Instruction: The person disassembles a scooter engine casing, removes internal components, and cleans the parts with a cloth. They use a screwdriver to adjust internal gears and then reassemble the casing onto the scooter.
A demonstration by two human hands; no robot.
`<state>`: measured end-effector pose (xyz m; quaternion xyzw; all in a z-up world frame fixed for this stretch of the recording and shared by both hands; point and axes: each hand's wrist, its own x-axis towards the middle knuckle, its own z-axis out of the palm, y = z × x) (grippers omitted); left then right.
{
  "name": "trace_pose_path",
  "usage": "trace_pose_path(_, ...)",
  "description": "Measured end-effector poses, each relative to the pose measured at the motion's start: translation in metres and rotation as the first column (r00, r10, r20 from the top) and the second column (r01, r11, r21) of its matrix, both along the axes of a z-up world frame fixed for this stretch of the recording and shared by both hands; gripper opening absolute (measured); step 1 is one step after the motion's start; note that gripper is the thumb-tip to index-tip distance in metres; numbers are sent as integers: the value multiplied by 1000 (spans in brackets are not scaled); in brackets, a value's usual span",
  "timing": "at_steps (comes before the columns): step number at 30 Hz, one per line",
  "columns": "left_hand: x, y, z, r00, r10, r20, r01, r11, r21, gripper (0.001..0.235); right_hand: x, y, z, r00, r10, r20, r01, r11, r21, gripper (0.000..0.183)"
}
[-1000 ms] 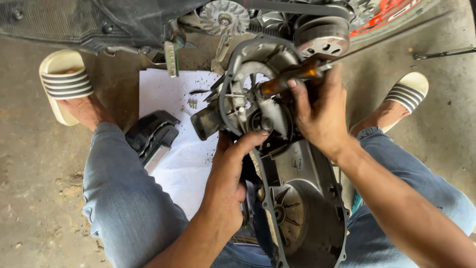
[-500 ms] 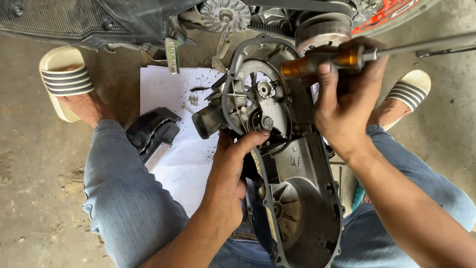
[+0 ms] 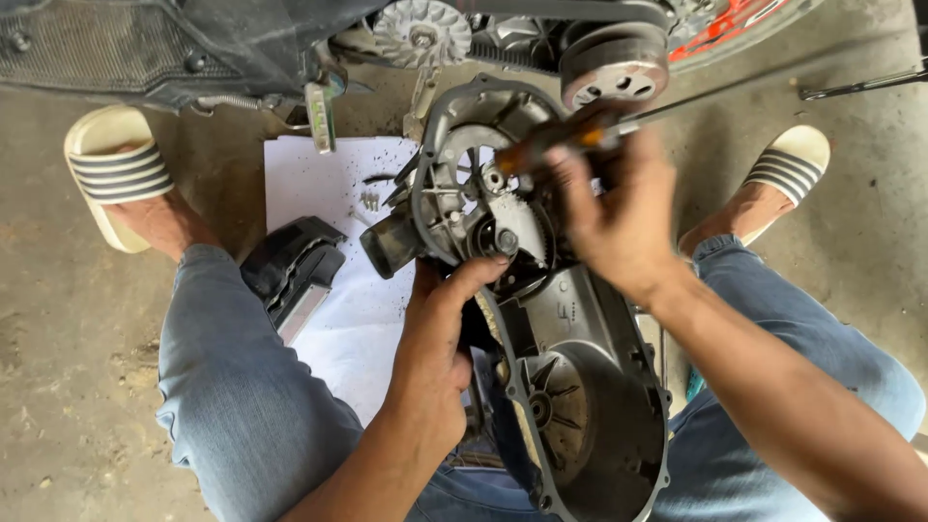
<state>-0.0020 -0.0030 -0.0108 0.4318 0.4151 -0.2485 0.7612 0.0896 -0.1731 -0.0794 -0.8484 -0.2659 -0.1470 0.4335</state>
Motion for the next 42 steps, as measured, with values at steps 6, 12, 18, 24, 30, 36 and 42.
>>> trace_pose_path(6,2,3,14,999,51,1,-51,997,-57,78,-2,1,-6,995,-76,60,78,997,-29,41)
trace_pose_path(12,-1,4,10,999,47,-17,-48,998,-46,82,-5,3,13,988,-37,153,12,987,161,34)
trace_pose_path(18,1,3,7,999,8,-47,-8,1000,-1,89,5,3,4,998,7,70,-5,1000,-29,27)
trace_pose_path(24,2,3,13,999,42,9,-41,999,-14,82,-1,13,-2,997,-79,-7,79,997,22,34)
trace_pose_path(30,0,4,8,995,70,-71,-71,997,-15,61,7,11,24,995,102,16,-103,988,114,39)
trace_pose_path(36,-4,2,-12,994,87,-73,-91,995,-44,57,7,6,38,994,47,-95,-32,988,153,31)
trace_pose_path(42,-2,4,7,981,38,-191,-40,999,-5,71,2,12,39,959,145,-244,-106,981,164,34)
